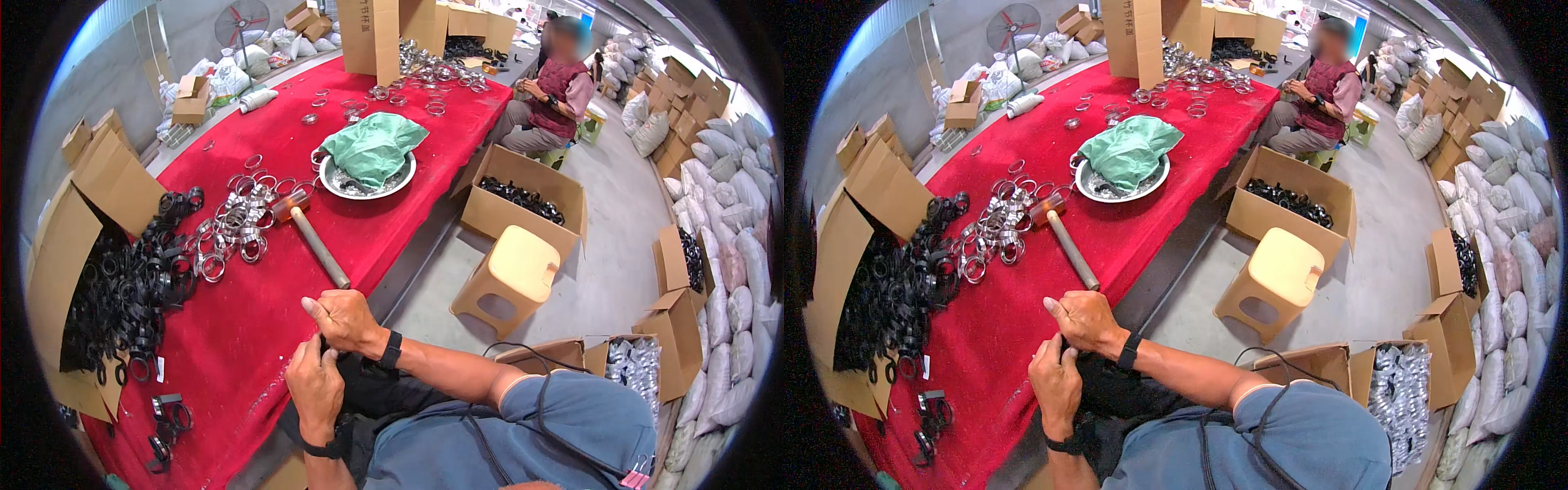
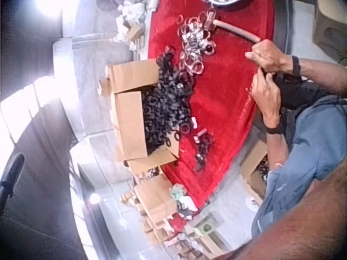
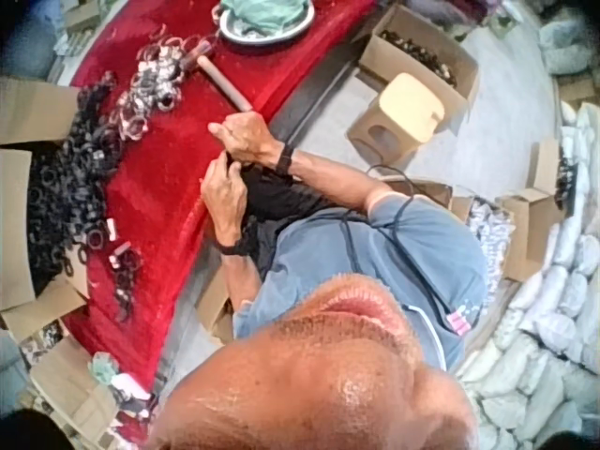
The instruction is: Assembling metal rings onto plastic circular components at a workbench.
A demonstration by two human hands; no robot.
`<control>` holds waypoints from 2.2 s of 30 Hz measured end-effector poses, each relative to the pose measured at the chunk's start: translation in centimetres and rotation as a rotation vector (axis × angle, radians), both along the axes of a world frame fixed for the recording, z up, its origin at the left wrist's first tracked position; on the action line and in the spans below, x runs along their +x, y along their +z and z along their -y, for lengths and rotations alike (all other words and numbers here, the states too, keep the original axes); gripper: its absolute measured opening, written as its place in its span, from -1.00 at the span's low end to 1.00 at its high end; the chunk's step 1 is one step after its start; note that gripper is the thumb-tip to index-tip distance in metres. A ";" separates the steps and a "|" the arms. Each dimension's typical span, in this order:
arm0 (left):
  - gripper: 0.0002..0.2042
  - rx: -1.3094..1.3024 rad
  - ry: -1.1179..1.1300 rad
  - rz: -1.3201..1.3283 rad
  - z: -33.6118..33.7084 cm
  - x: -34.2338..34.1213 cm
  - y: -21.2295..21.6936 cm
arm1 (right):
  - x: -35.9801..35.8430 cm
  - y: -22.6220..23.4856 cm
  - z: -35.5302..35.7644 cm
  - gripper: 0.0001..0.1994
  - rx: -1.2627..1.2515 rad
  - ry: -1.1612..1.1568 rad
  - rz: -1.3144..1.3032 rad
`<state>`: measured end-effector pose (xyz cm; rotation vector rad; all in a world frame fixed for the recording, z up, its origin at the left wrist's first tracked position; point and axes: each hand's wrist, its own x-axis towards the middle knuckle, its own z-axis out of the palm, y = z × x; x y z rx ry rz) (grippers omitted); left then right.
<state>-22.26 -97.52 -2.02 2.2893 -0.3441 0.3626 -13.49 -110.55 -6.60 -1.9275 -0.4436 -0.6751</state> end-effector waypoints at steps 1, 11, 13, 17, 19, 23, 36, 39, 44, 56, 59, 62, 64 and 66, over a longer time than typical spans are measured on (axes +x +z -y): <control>-0.74 0.010 0.005 0.002 0.1 0.0 0.0 | 0.1 -0.1 0.0 -0.46 -0.005 -0.011 0.009; -0.68 -0.126 -0.009 0.000 -0.6 -0.3 -0.3 | -0.1 -0.3 -0.5 -0.42 0.117 0.007 -0.069; -0.66 -0.177 0.008 -0.077 -0.8 -1.0 0.1 | -0.4 0.1 -0.2 -0.41 0.136 -0.007 -0.174; -0.66 -0.207 0.040 -0.047 -1.2 -1.2 -1.3 | -0.4 -1.0 -0.8 -0.37 0.249 -0.005 -0.330; -0.66 -0.194 0.051 -0.010 -1.0 -1.2 -1.5 | -0.2 -1.0 -1.2 -0.36 0.265 0.002 -0.337; -0.70 -0.123 0.132 0.028 -1.5 -1.8 -1.1 | -0.4 -0.8 -2.7 -0.36 0.318 0.008 -0.317; -0.66 0.231 0.526 0.213 -16.1 -5.3 -4.2 | 0.9 -5.7 -0.7 -0.50 0.209 0.148 -0.555; -0.69 0.371 0.653 0.159 -22.3 -7.0 -4.5 | 0.3 -6.6 -2.1 -0.49 0.219 0.192 -0.569; -0.70 0.440 0.667 0.185 -30.2 -6.8 -6.1 | 0.5 -5.3 -2.2 -0.50 0.191 0.150 -0.506; -0.50 0.635 0.534 -0.116 -34.0 -5.0 -4.4 | 6.5 -4.9 -4.9 -0.60 -0.005 0.074 -0.428; -0.59 0.731 0.512 -0.001 -35.2 -3.6 -2.5 | 10.6 -2.4 -5.9 -0.75 -0.297 0.104 -0.244; -0.71 0.752 0.585 0.073 -38.0 0.9 -0.3 | 16.8 -2.5 -6.2 -0.80 -0.483 0.160 -0.042; -0.74 0.797 0.586 0.107 -40.5 5.4 0.5 | 19.8 -2.0 -7.5 -0.76 -0.505 0.222 0.052; -0.70 0.818 0.643 0.004 -45.0 10.9 -1.6 | 22.0 -1.1 -9.7 -0.78 -0.608 0.264 0.043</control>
